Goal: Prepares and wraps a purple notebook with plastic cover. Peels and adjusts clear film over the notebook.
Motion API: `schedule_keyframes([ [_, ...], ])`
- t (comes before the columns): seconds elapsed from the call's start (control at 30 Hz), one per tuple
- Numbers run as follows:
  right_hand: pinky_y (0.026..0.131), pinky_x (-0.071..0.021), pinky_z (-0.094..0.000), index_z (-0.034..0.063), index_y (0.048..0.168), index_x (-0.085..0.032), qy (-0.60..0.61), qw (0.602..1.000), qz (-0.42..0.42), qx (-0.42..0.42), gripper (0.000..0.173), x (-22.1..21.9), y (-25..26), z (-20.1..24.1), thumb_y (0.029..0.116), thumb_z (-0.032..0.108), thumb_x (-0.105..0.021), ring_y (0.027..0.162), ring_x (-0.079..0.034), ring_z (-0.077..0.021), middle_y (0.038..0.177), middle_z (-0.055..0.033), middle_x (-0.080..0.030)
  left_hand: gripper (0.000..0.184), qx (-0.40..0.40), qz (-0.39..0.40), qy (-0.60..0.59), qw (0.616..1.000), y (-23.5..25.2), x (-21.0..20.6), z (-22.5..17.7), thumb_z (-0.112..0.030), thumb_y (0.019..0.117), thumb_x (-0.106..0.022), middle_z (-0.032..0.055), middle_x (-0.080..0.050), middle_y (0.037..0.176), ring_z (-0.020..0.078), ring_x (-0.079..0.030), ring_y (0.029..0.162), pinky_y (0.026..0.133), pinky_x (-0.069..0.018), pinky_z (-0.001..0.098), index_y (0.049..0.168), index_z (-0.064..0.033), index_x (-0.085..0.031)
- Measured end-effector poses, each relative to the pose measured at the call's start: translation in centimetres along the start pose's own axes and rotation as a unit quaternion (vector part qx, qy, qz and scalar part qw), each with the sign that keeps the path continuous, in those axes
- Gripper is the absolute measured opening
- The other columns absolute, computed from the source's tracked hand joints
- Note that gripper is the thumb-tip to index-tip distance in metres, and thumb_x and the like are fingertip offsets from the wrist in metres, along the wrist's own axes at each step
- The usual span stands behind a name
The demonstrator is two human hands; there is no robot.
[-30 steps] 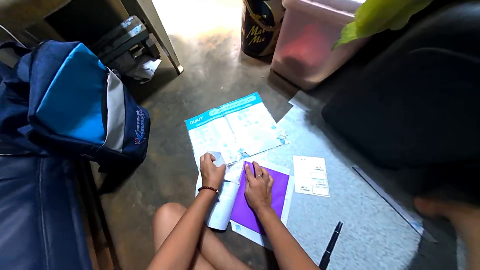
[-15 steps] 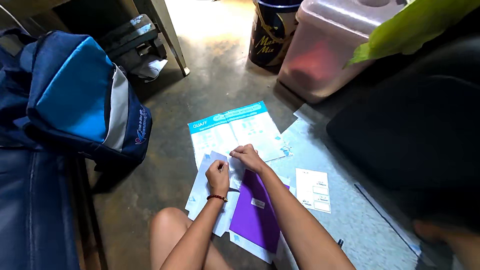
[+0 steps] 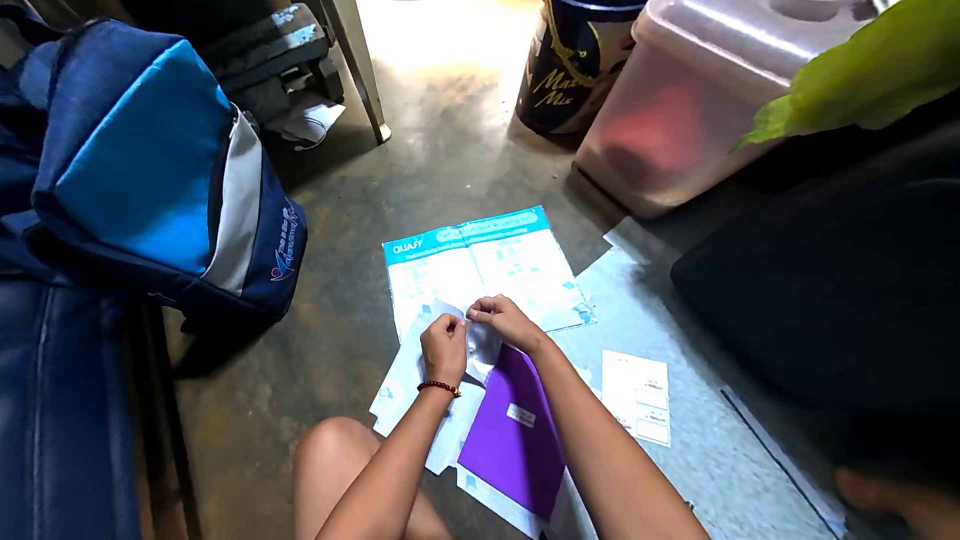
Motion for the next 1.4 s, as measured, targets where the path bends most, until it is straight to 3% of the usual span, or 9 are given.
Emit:
schedule_keyframes([
  [0.2, 0.079, -0.0448, -0.0345, -0.0066, 0.097, -0.066, 0.000, 0.998, -0.058, -0.022, 0.018, 0.0, 0.5, -0.9, 0.1031, 0.007, -0.056, 0.081, -0.054, -0.0149, 0.086, -0.0113, -0.060, 0.019, 0.038, -0.025, -0.005, 0.999, 0.1, 0.0, -0.5, -0.010, 0.1018, -0.060, 0.0141, -0.067, 0.087, 0.0184, -0.063, 0.080, 0.079, -0.0508, 0.0341, 0.099, 0.0062, -0.069],
  [0.53, 0.094, -0.0446, -0.0502, -0.0071, 0.105, -0.069, -0.039, 0.985, -0.130, -0.109, 0.022, -0.8, 0.9, -0.8, 0.1037, 0.011, -0.056, 0.105, -0.060, -0.0355, 0.104, -0.0247, -0.065, 0.020, 0.223, -0.125, -0.116, 0.960, -3.6, 2.2, 3.4, -0.010, 0.1031, -0.060, 0.0195, -0.068, 0.097, 0.0256, -0.062, 0.090, 0.086, -0.0490, 0.0433, 0.107, 0.0087, -0.067],
  [0.7, 0.094, -0.0447, -0.0543, -0.0060, 0.101, -0.070, -0.039, 0.983, -0.145, -0.108, 0.021, -1.2, 1.3, -1.0, 0.1035, 0.011, -0.057, 0.107, -0.060, -0.0395, 0.103, -0.0256, -0.066, 0.020, 0.306, -0.175, -0.216, 0.911, -7.5, 2.7, 4.8, -0.012, 0.1056, -0.056, 0.0152, -0.057, 0.090, 0.0189, -0.052, 0.073, 0.066, -0.0455, 0.0344, 0.109, 0.0078, -0.060],
  [0.83, 0.095, -0.0445, -0.0572, -0.0055, 0.100, -0.070, -0.044, 0.980, -0.166, -0.106, 0.022, -1.5, 1.4, -1.4, 0.1042, 0.011, -0.057, 0.109, -0.059, -0.0427, 0.104, -0.0271, -0.066, 0.021, 0.341, -0.187, -0.276, 0.879, -10.2, 3.2, 4.8, -0.010, 0.1083, -0.050, 0.0212, -0.056, 0.107, 0.0262, -0.056, 0.093, 0.080, -0.0491, 0.0420, 0.119, 0.0075, -0.053],
  [1.0, 0.097, -0.0425, -0.0583, -0.0035, 0.100, -0.071, -0.051, 0.974, -0.205, -0.084, 0.021, -2.2, 1.2, -1.8, 0.1039, 0.012, -0.057, 0.110, -0.057, -0.0429, 0.105, -0.0263, -0.064, 0.016, 0.329, -0.201, -0.310, 0.869, -13.1, 4.0, 4.1, -0.009, 0.1090, -0.046, 0.0173, -0.052, 0.101, 0.0213, -0.057, 0.087, 0.080, -0.0523, 0.0357, 0.114, 0.0059, -0.049],
  [1.07, 0.097, -0.0418, -0.0580, -0.0025, 0.100, -0.072, -0.053, 0.971, -0.221, -0.077, 0.021, -2.6, 1.0, -1.8, 0.1038, 0.012, -0.057, 0.110, -0.056, -0.0420, 0.106, -0.0251, -0.064, 0.013, 0.306, -0.206, -0.295, 0.881, -14.2, 4.6, 4.2, -0.008, 0.1084, -0.047, 0.0139, -0.052, 0.095, 0.0178, -0.056, 0.081, 0.075, -0.0513, 0.0322, 0.110, 0.0047, -0.050],
  [1.17, 0.100, -0.0403, -0.0581, -0.0032, 0.100, -0.072, -0.059, 0.969, -0.230, -0.068, 0.022, -2.7, 0.9, -1.7, 0.1037, 0.012, -0.057, 0.111, -0.056, -0.0425, 0.107, -0.0249, -0.065, 0.008, 0.269, -0.229, -0.276, 0.894, -15.4, 5.8, 4.7, -0.004, 0.1066, -0.048, 0.0044, -0.051, 0.078, 0.0069, -0.052, 0.062, 0.058, -0.0453, 0.0208, 0.100, 0.0009, -0.049],
  [1.4, 0.101, -0.0384, -0.0598, -0.0033, 0.100, -0.072, -0.066, 0.966, -0.237, -0.073, 0.022, -2.8, 1.1, -1.5, 0.1034, 0.012, -0.057, 0.114, -0.055, -0.0432, 0.108, -0.0243, -0.067, 0.013, 0.190, -0.266, -0.301, 0.896, -17.6, 8.0, 5.1, 0.003, 0.1021, -0.046, -0.0033, -0.049, 0.066, 0.0005, -0.047, 0.051, 0.051, -0.0427, 0.0145, 0.092, -0.0039, -0.047],
])
Point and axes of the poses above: each hand's wrist, its own y-axis towards the middle knuckle, its own x-axis out of the back of the hand, z = x × y, the point moved 2 cm from there along y, towards the middle knuckle
